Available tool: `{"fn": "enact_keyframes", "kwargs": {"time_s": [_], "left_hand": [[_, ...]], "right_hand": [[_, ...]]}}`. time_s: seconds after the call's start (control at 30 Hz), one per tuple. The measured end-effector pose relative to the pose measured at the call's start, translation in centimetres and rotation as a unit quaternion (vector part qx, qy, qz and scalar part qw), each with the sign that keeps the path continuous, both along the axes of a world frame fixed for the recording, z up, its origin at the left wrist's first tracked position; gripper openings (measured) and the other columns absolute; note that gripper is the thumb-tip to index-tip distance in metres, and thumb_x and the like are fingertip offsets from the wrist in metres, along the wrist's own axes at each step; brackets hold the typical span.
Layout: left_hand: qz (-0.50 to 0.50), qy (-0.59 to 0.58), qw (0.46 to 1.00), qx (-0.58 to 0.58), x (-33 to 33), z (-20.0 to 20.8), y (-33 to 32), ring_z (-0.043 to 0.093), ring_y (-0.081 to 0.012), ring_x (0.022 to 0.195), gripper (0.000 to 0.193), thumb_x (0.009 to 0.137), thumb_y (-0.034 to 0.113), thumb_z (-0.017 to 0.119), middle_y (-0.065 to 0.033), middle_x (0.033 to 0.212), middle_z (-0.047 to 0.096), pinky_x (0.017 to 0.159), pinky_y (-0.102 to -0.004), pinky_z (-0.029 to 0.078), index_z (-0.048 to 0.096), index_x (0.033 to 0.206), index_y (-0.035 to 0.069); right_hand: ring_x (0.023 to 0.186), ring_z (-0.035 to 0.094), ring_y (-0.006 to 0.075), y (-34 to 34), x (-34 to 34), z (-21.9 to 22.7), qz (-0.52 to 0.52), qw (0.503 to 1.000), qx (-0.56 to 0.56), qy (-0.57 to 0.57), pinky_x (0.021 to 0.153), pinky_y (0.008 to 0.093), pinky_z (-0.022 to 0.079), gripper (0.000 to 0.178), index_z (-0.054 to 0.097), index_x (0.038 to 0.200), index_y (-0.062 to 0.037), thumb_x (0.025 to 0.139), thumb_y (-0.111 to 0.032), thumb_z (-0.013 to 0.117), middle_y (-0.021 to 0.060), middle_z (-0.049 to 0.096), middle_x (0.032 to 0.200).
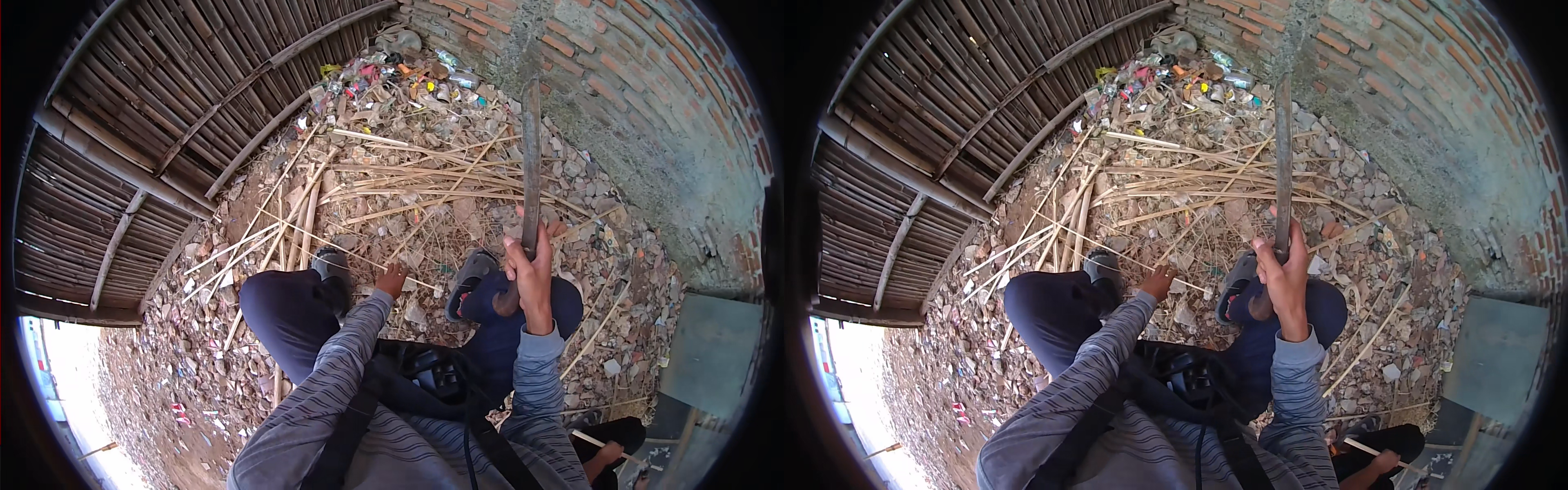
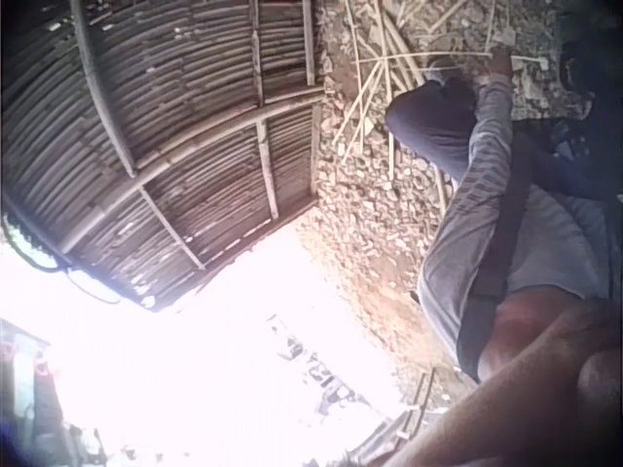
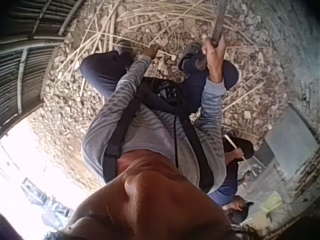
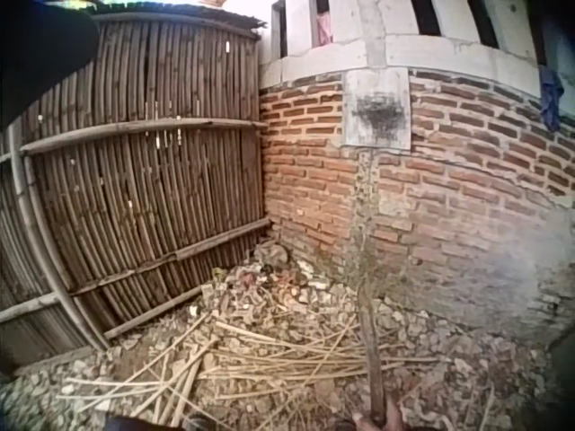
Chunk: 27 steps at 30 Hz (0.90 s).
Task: The person uses a large blade to shave and smooth thin bamboo strips, holding the blade steady and pulling the strips against the edge by hand.
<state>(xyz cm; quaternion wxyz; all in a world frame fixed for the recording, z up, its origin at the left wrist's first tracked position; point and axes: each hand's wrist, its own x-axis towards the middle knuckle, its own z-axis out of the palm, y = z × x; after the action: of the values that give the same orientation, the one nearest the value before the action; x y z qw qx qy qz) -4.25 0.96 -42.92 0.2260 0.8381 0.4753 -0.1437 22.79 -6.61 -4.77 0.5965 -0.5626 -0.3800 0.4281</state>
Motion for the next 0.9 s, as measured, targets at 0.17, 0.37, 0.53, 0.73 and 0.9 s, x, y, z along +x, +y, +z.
{"fn": "enact_keyframes", "kwargs": {"time_s": [0.17,0.37,0.53,0.73,0.9], "left_hand": [[-0.047,0.058,0.997,-0.036,2.0,-3.8,0.4,0.039,-0.0370,0.151,0.051,0.103,0.021,0.063,-0.0152,0.161,0.042,0.117,-0.0617,0.039,0.050,0.151,0.019],[-0.028,0.035,0.997,0.067,-0.1,-6.0,-0.1,0.048,-0.0336,0.143,0.039,0.102,0.020,0.058,-0.0127,0.151,0.051,0.113,-0.0599,0.042,0.061,0.141,0.017],[-0.021,0.029,0.998,0.060,-1.8,-6.8,0.0,0.057,-0.0309,0.133,0.036,0.099,0.017,0.060,-0.0114,0.139,0.060,0.110,-0.0597,0.044,0.064,0.135,0.019],[0.002,-0.120,0.990,0.078,-1.7,-2.0,2.8,0.068,-0.0337,0.110,0.030,0.089,0.011,0.065,-0.0127,0.112,0.071,0.101,-0.0533,0.048,0.077,0.116,0.017],[0.045,-0.356,0.910,0.206,2.3,11.4,9.2,0.066,-0.0361,0.101,0.033,0.088,0.001,0.058,-0.0150,0.103,0.065,0.088,-0.0474,0.053,0.075,0.114,0.010]], "right_hand": [[0.053,0.044,0.0015,-0.1,0.1,-0.2,-0.004,1.000,-0.011,-0.023,0.045,0.0219,0.033,0.054,0.050,0.149,-0.0107,0.098,-0.003,0.068,-0.0034,0.055,0.081],[0.063,0.051,0.0049,1.1,-0.6,-1.0,0.005,0.995,-0.026,-0.101,0.057,0.0240,0.043,0.053,0.055,0.144,-0.0075,0.094,-0.008,0.073,-0.0026,0.057,0.084],[0.070,0.052,0.0052,1.6,-1.5,-0.8,0.024,0.993,-0.035,-0.110,0.063,0.0244,0.045,0.053,0.055,0.144,-0.0068,0.094,-0.007,0.073,-0.0020,0.056,0.086],[0.074,0.053,0.0054,2.3,-2.1,-1.1,0.027,0.990,-0.030,-0.137,0.067,0.0249,0.045,0.052,0.057,0.144,-0.0068,0.095,-0.008,0.073,-0.0021,0.055,0.086],[0.070,0.053,0.0054,2.6,-2.1,0.4,0.006,0.990,-0.025,-0.137,0.063,0.0243,0.045,0.051,0.058,0.145,-0.0084,0.096,-0.011,0.073,-0.0036,0.057,0.082]]}}
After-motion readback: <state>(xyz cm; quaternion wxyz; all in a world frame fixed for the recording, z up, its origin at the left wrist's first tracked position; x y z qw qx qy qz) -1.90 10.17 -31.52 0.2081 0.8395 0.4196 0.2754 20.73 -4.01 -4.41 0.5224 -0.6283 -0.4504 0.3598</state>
